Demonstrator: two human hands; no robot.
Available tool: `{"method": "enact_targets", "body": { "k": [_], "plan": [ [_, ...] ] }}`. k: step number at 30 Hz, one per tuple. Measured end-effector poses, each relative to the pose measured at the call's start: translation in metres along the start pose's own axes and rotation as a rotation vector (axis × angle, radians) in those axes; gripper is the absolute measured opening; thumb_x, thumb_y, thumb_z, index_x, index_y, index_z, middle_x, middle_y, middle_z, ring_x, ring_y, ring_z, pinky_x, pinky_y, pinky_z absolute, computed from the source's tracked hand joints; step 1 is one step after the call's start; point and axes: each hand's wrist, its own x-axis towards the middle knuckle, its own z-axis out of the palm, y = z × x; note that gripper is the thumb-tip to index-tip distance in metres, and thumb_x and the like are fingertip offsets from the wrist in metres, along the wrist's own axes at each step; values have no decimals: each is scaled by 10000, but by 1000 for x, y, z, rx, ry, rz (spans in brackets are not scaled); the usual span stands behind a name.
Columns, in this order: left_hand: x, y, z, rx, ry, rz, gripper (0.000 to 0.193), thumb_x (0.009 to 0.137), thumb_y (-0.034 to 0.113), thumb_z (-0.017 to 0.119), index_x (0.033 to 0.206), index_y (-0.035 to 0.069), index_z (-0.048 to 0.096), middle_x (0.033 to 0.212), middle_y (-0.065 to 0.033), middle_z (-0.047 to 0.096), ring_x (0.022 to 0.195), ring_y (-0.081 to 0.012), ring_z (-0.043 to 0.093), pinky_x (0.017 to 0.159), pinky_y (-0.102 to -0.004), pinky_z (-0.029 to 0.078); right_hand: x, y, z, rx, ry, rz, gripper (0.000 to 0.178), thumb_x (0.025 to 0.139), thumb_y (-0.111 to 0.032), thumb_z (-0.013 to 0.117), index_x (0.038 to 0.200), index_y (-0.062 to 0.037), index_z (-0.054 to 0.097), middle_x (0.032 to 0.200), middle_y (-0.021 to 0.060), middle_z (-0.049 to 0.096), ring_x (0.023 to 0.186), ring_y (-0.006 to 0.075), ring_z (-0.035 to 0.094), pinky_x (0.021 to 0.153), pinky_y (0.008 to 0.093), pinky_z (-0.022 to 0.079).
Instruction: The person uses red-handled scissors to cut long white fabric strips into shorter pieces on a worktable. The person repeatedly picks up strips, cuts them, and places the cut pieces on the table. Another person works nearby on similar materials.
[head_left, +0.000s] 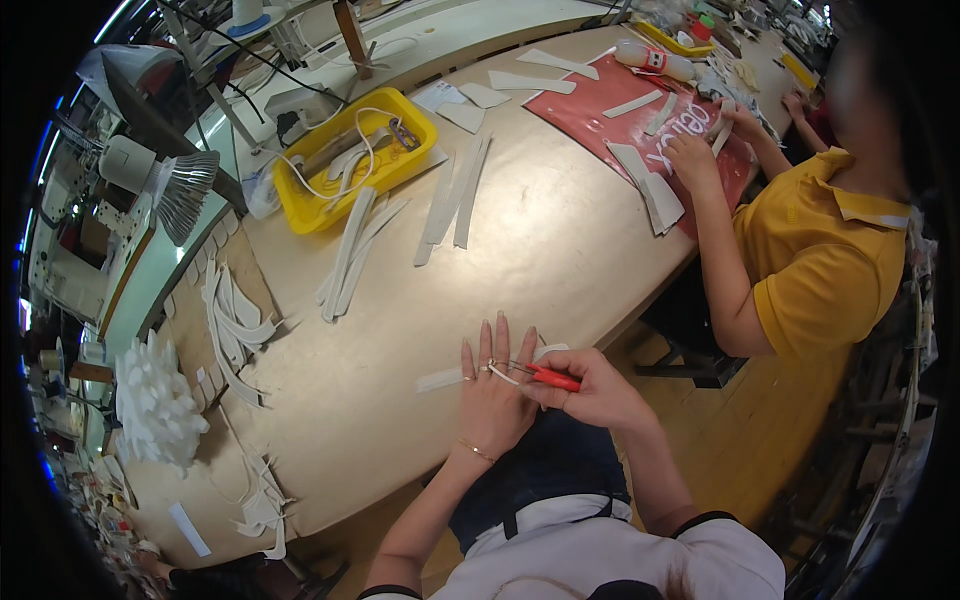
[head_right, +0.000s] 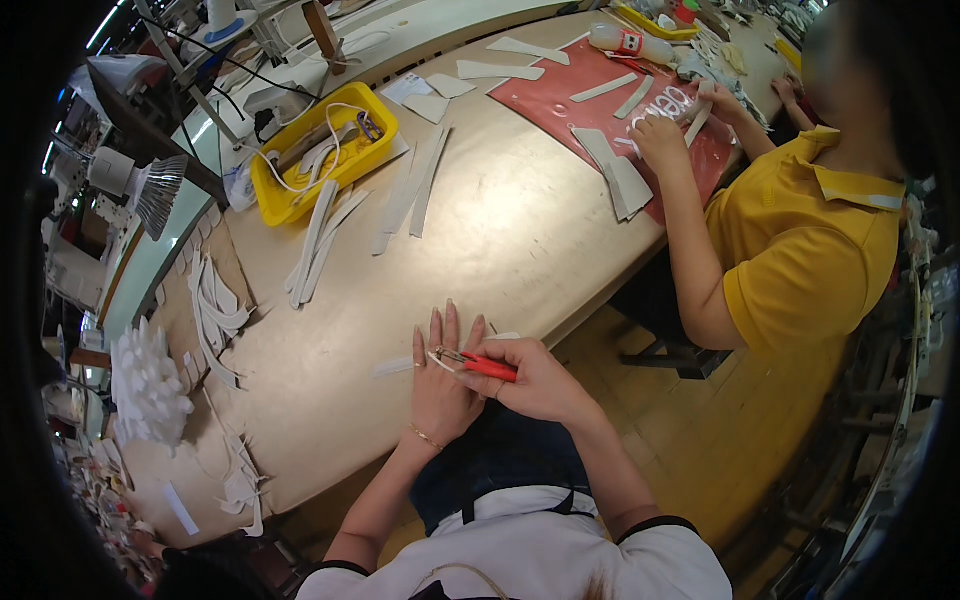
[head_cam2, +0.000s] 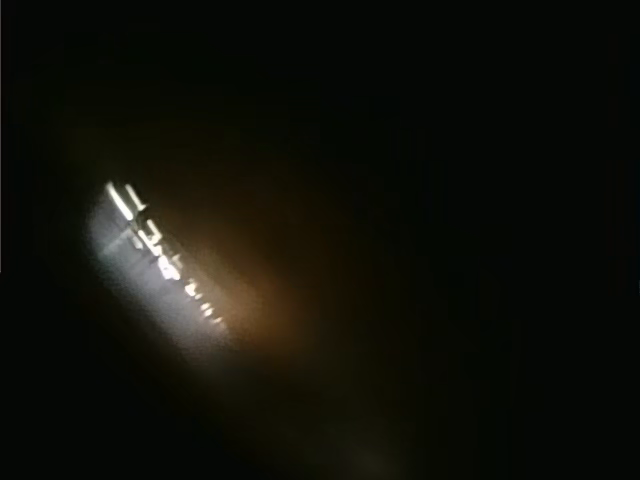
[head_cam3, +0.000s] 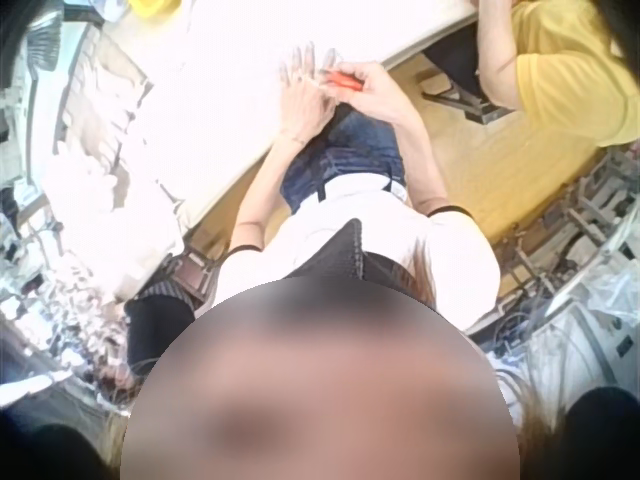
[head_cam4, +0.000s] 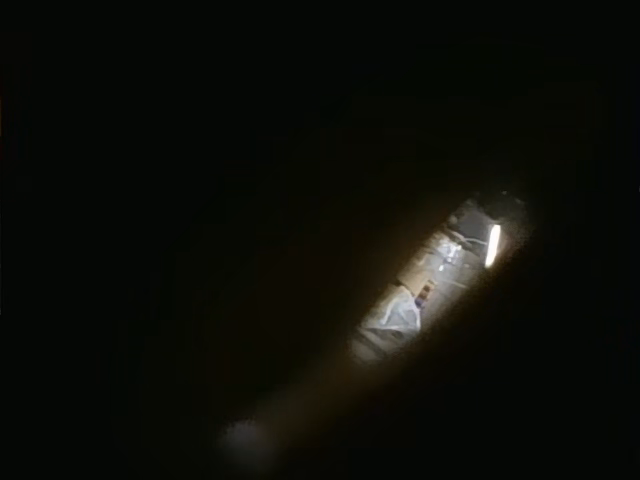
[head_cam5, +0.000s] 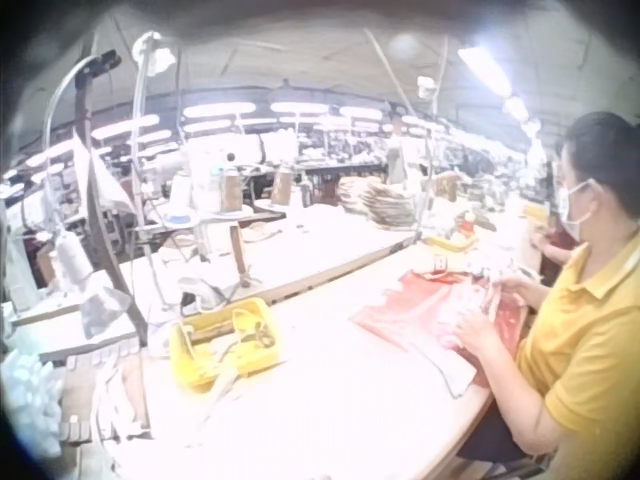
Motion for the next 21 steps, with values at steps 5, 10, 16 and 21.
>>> {"method": "enact_targets", "body": {
  "k": [5,10,16,21],
  "plan": [
    [-10,-3,-12,-709,304,-143,468,893,120,676,1342,53,562,1358,-207,544,1249,-342,535,1070,-439,400,-1,-21,-3,-12,50,-10,132,906,-90,720,969,17,675,765,-20,600,704,53,543,650,223,457],
    [-41,2,-33,-1559,175,-476,265,1004,174,587,1175,-18,649,1143,-94,690,1050,-169,651,916,-314,499,-3,-22,5,4,45,-4,150,911,-115,730,967,17,684,750,-36,567,702,42,501,632,217,429],
    [-48,-4,-47,-1556,193,-534,263,1007,192,589,1156,-14,657,1120,-84,690,998,-126,626,873,-280,492,1,-18,20,-10,-75,24,132,911,-92,721,975,16,681,741,-24,603,690,51,519,634,217,446],
    [-49,-10,-44,-1613,363,-539,144,947,97,672,1060,10,697,1027,-37,680,910,-85,588,799,-247,472,5,-15,26,-158,-90,23,198,892,-132,744,999,22,679,724,25,609,675,73,533,636,239,461]
  ]
}}
